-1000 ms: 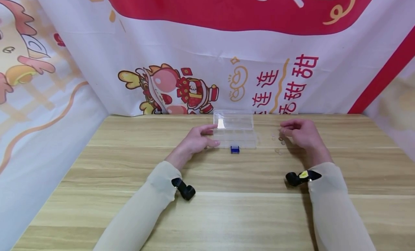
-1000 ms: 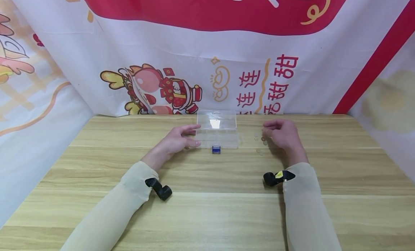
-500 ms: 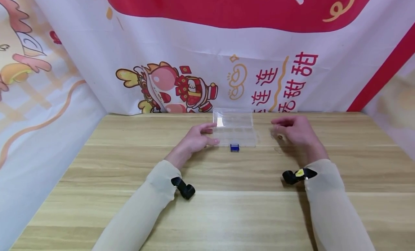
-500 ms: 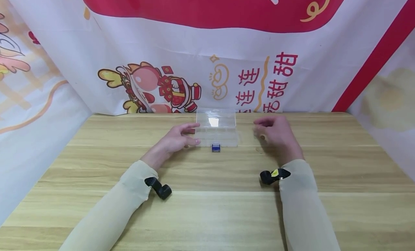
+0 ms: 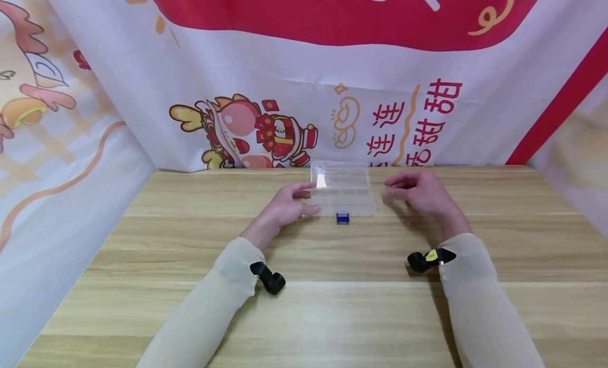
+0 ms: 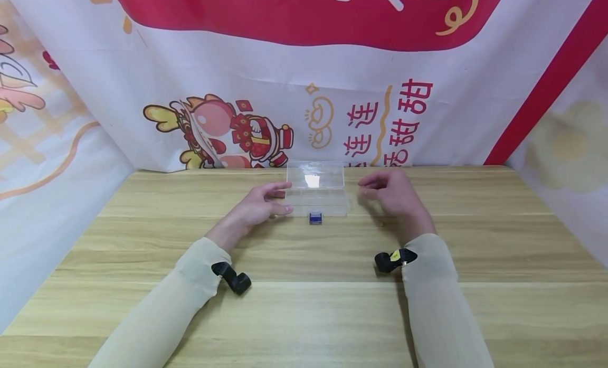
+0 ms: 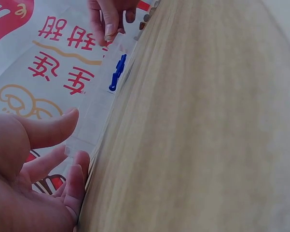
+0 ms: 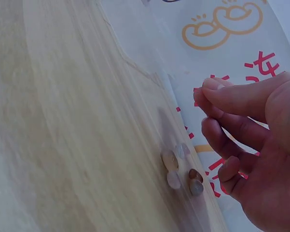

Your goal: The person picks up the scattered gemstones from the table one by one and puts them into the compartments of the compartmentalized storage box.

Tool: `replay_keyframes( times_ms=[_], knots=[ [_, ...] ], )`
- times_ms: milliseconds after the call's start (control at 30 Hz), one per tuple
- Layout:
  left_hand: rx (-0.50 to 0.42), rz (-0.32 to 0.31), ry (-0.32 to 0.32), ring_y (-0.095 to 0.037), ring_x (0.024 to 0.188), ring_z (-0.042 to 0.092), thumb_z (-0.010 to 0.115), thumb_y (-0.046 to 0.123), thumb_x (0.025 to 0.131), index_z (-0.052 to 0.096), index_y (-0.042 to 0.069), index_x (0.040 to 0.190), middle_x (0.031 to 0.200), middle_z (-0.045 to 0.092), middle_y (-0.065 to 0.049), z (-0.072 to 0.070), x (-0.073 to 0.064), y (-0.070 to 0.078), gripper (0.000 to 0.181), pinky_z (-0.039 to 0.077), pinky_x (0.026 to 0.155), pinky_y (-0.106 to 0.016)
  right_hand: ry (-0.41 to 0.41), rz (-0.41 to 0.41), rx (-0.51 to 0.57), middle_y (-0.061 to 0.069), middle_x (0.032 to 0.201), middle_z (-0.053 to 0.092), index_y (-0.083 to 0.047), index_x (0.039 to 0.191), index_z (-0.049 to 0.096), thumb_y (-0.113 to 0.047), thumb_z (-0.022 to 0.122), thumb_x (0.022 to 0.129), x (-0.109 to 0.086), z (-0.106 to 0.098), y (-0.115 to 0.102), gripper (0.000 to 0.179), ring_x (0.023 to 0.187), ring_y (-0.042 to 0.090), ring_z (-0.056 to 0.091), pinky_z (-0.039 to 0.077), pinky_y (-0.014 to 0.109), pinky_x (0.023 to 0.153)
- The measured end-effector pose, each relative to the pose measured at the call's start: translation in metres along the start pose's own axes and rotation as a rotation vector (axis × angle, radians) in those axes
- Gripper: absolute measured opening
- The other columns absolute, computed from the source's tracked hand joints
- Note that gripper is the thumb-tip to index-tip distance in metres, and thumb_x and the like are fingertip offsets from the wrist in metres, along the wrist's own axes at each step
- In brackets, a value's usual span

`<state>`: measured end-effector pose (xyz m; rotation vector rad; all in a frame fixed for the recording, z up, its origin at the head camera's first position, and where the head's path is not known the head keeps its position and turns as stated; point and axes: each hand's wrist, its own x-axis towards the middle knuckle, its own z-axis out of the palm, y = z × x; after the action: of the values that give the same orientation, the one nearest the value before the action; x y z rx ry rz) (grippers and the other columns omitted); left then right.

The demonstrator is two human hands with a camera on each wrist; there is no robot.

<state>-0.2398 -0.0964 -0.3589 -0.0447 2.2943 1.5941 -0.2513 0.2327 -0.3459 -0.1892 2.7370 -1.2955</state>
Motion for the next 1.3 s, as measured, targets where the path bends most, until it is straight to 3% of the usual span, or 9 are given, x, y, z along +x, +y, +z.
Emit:
replay_keyframes(
  times_ms=[233, 900, 1300],
  knots=[
    [-0.003, 0.002, 0.000, -0.029, 0.137, 0.051, 0.081, 0.015, 0.094, 0.056, 0.030, 0.153, 0.153, 0.055, -0.005, 0.000, -0.002, 0.000, 0.065, 0.047, 0.115, -0.046, -0.007, -0.014, 0.001, 0.011, 0.119, 0.073, -0.013, 0.125, 0.076, -0.022, 0.074, 0.100, 0.001, 0.005, -0.005, 0.026, 0.109, 0.027, 0.063, 0.047, 0.036, 0.092],
    [0.001, 0.013, -0.004, -0.029, 0.141, 0.049, 0.081, 0.015, 0.092, 0.056, 0.029, 0.153, 0.152, 0.055, -0.005, -0.001, -0.004, 0.000, 0.067, 0.045, 0.118, -0.047, -0.049, -0.054, 0.050, 0.010, 0.116, 0.072, -0.014, 0.124, 0.076, -0.021, 0.075, 0.100, 0.003, 0.020, -0.019, 0.026, 0.105, 0.025, 0.063, 0.049, 0.036, 0.091],
    [0.008, 0.004, -0.003, -0.029, 0.138, 0.051, 0.081, 0.016, 0.093, 0.055, 0.030, 0.154, 0.153, 0.055, -0.004, 0.001, -0.001, 0.001, 0.067, 0.046, 0.117, -0.047, -0.034, -0.021, 0.125, 0.009, 0.117, 0.070, -0.011, 0.124, 0.077, -0.016, 0.076, 0.098, 0.004, 0.025, -0.022, 0.026, 0.104, 0.023, 0.061, 0.051, 0.034, 0.088]
  ],
)
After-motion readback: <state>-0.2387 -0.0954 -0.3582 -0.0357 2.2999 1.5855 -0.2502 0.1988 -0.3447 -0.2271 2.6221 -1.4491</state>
